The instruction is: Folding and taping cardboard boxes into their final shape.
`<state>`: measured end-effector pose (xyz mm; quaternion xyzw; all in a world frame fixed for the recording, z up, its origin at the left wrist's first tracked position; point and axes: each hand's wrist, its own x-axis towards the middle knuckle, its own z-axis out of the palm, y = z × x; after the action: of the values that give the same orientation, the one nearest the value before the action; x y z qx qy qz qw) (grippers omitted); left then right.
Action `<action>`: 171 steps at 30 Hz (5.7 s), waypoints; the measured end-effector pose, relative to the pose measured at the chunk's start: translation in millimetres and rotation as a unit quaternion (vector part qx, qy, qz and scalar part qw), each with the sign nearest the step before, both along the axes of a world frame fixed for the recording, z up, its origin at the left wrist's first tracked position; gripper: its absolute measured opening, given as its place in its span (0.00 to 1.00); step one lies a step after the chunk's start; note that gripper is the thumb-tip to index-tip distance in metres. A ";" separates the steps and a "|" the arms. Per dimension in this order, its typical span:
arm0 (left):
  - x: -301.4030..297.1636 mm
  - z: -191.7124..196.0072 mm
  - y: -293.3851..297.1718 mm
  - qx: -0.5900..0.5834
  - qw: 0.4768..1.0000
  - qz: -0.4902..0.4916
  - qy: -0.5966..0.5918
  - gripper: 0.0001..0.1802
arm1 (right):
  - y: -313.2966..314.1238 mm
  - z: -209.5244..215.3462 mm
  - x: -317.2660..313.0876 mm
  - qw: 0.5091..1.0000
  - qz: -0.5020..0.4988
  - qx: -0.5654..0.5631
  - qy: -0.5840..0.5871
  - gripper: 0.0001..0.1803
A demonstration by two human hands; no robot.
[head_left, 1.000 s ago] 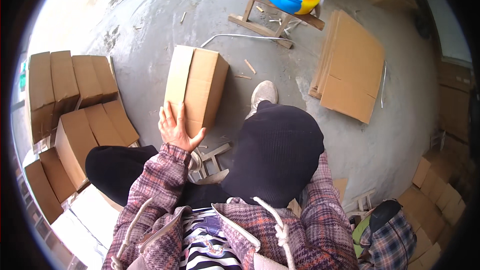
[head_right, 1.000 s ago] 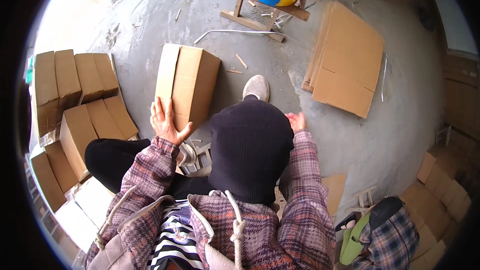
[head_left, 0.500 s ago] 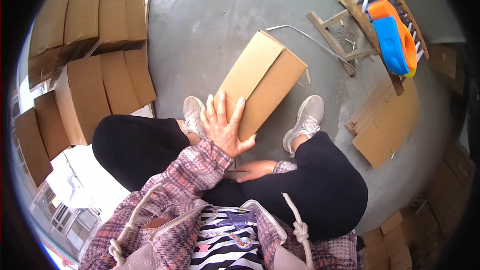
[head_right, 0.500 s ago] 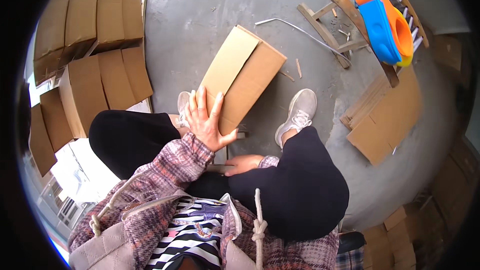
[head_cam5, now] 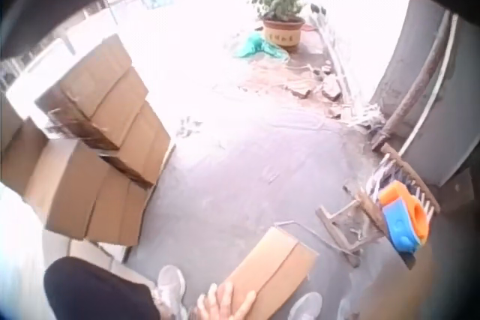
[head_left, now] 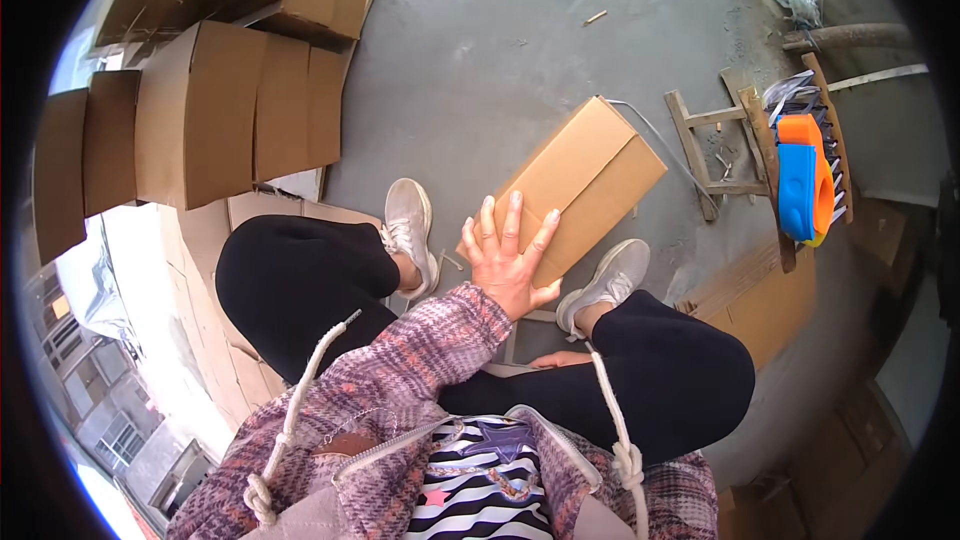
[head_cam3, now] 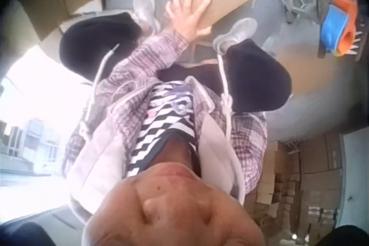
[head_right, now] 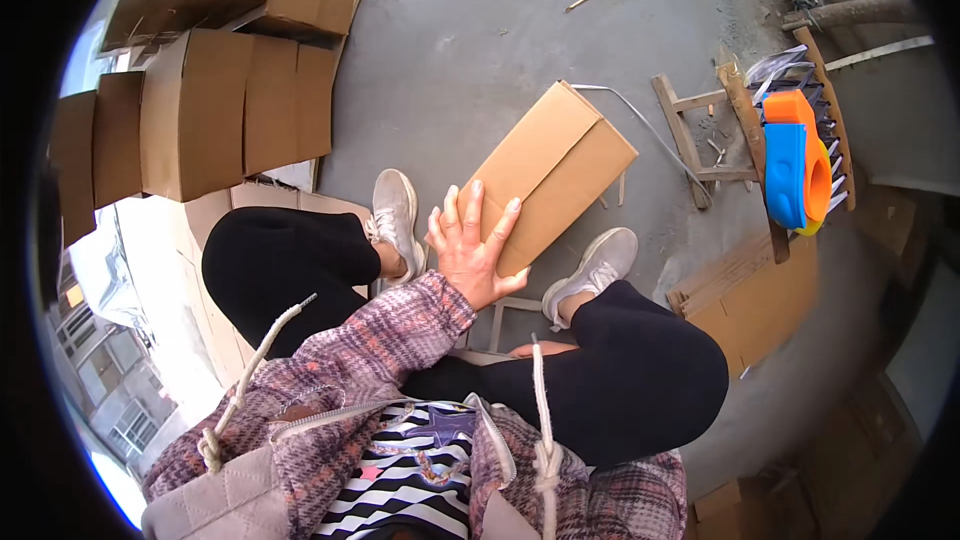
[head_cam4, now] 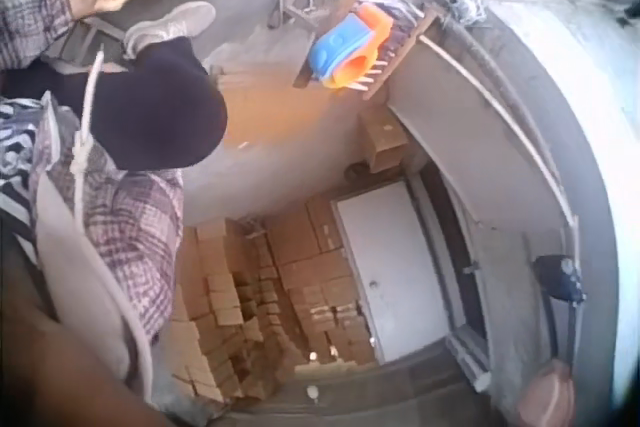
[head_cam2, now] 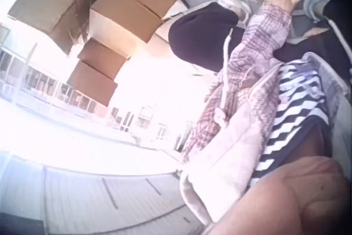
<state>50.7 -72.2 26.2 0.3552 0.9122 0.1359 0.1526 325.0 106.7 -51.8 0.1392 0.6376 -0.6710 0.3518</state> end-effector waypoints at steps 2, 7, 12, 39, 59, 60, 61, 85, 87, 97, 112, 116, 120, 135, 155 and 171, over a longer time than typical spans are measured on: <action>4.4 -2.6 -4.9 0.021 1.000 0.006 0.015 0.57 | 19.1 13.9 21.2 0.996 -0.062 0.061 0.002 0.25; -3.7 -9.6 -19.5 0.046 0.994 0.068 0.068 0.58 | 79.0 57.2 52.9 0.944 -0.243 0.219 0.028 0.23; -3.0 -6.4 -20.8 -0.028 0.988 0.132 0.074 0.57 | 124.6 124.0 81.3 0.825 -0.430 0.362 0.056 0.21; -38.3 -24.4 -54.7 0.018 0.986 -0.165 -0.006 0.51 | 18.2 26.4 -329.2 0.751 -0.013 0.584 0.308 0.32; -39.4 -30.9 -50.7 0.069 0.984 -0.163 0.027 0.34 | 65.4 36.9 -342.8 0.908 0.010 0.335 0.251 0.29; -37.7 -31.4 -51.6 0.067 0.984 -0.164 0.025 0.34 | 62.8 39.8 -345.4 0.906 0.009 0.342 0.250 0.28; -35.2 -31.8 -52.7 0.094 0.989 -0.118 0.008 0.36 | 58.4 42.2 -346.3 0.907 0.007 0.340 0.249 0.28; -25.5 -37.9 -44.7 0.195 0.955 0.102 -0.199 0.52 | 6.7 4.4 -314.5 0.660 -0.211 0.649 0.315 0.24; -24.2 -35.6 -40.8 0.204 0.958 0.082 -0.184 0.49 | 14.8 5.1 -314.2 0.677 -0.188 0.619 0.353 0.23; -25.1 -34.1 -35.4 0.129 0.991 0.000 -0.038 0.38 | 26.7 10.3 -305.8 0.706 -0.153 0.555 0.412 0.21; -20.4 -37.0 -32.1 0.159 0.987 -0.019 0.034 0.29 | 17.2 27.2 -312.1 0.733 -0.112 0.583 0.332 0.25; -19.9 -32.6 -37.1 0.133 0.978 -0.156 0.045 0.35 | 20.4 26.6 -313.9 0.721 -0.075 0.585 0.364 0.24; -25.8 -27.8 -39.5 0.136 0.956 -0.258 0.034 0.44 | 21.0 20.6 -314.3 0.683 -0.080 0.599 0.409 0.24; -2.0 -19.1 -22.4 0.134 0.949 -0.285 0.014 0.41 | 1.1 33.5 -315.1 0.722 -0.030 0.612 0.321 0.19; -6.5 -28.7 -26.6 0.149 0.945 -0.291 0.001 0.49 | 292.8 133.9 -192.6 0.664 -0.190 0.721 0.061 0.39; -9.9 -30.3 -28.2 0.193 0.940 -0.281 -0.014 0.49 | 45.1 155.6 -364.9 0.977 0.122 0.174 0.007 0.37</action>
<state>40.8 -100.5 -4.1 0.6177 0.7293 0.2659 0.1261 -39.8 151.8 103.8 0.1148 0.7591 -0.5033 0.3965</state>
